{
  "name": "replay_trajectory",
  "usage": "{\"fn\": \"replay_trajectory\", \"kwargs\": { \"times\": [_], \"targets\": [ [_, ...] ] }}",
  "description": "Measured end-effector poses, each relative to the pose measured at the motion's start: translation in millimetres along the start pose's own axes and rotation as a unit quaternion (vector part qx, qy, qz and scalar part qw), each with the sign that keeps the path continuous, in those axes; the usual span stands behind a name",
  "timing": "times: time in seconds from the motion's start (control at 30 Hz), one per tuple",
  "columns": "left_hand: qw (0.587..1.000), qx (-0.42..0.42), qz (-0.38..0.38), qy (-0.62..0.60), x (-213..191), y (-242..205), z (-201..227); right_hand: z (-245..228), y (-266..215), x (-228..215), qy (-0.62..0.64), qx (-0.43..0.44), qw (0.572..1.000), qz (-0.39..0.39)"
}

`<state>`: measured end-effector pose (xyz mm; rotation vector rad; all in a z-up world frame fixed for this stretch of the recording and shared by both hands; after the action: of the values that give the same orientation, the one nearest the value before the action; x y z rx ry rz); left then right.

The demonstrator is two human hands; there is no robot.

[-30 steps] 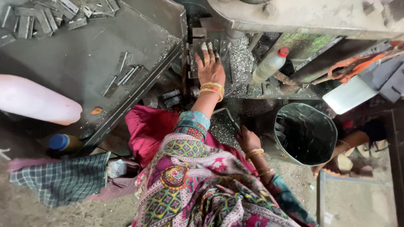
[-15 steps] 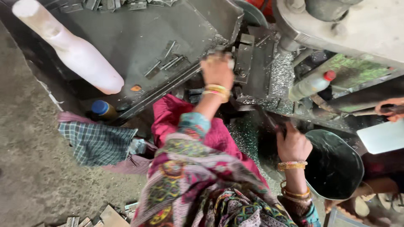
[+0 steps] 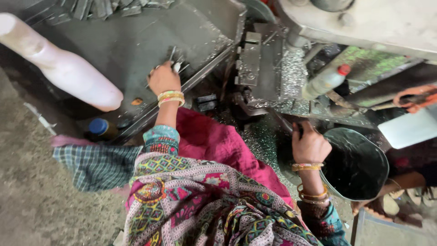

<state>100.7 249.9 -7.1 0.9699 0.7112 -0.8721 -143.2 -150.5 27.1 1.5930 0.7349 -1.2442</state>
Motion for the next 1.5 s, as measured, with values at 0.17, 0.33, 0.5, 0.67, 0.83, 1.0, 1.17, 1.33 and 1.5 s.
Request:
{"fn": "replay_trajectory", "kwargs": {
  "times": [0.17,0.33,0.5,0.67,0.83,1.0,1.17,1.33,1.5],
  "targets": [
    [0.982,-0.042,0.118,-0.14,-4.4,-7.3,6.4,-0.7,-0.5,-3.5,0.022,-0.009,1.0,0.007],
    [0.879,-0.19,0.045,-0.435,16.8,7.3,14.7,-4.7,-1.8,-12.9,0.032,-0.006,0.999,-0.002],
    [0.779,-0.059,-0.124,-0.612,29.2,-24.8,98.4,-4.6,-1.8,-12.7,0.02,0.01,0.999,-0.027],
    [0.723,0.057,-0.379,-0.575,22.2,-130.6,207.6,4.6,2.4,-11.5,0.202,0.004,0.979,0.011],
    [0.665,0.118,-0.434,-0.597,21.3,-190.6,241.7,23.6,3.7,9.4,0.523,0.028,0.852,0.0],
    [0.58,-0.004,-0.511,-0.634,17.7,-201.0,232.5,22.7,6.8,32.1,0.703,0.11,0.7,-0.06],
    [0.768,0.151,-0.347,-0.517,-8.2,-204.2,243.7,20.4,8.9,19.4,0.662,0.034,0.748,0.014],
    [0.921,0.351,-0.121,-0.117,8.1,-175.3,249.6,13.2,8.3,-0.6,0.24,0.042,0.969,-0.045],
    [0.925,0.339,-0.102,-0.139,40.8,-155.5,226.6,3.3,14.5,0.7,0.026,-0.037,0.964,-0.264]
  ]
}}
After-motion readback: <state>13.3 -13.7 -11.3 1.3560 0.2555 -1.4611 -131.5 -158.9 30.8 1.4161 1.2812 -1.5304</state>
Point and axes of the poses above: each hand's wrist, its own y-axis towards the middle knuckle, its own x-axis out of the palm, z = x × y, the point moved 3 cm from there along y, towards the middle knuckle, and after that the axes turned 5 degrees about -y, right-handed, at the moved point
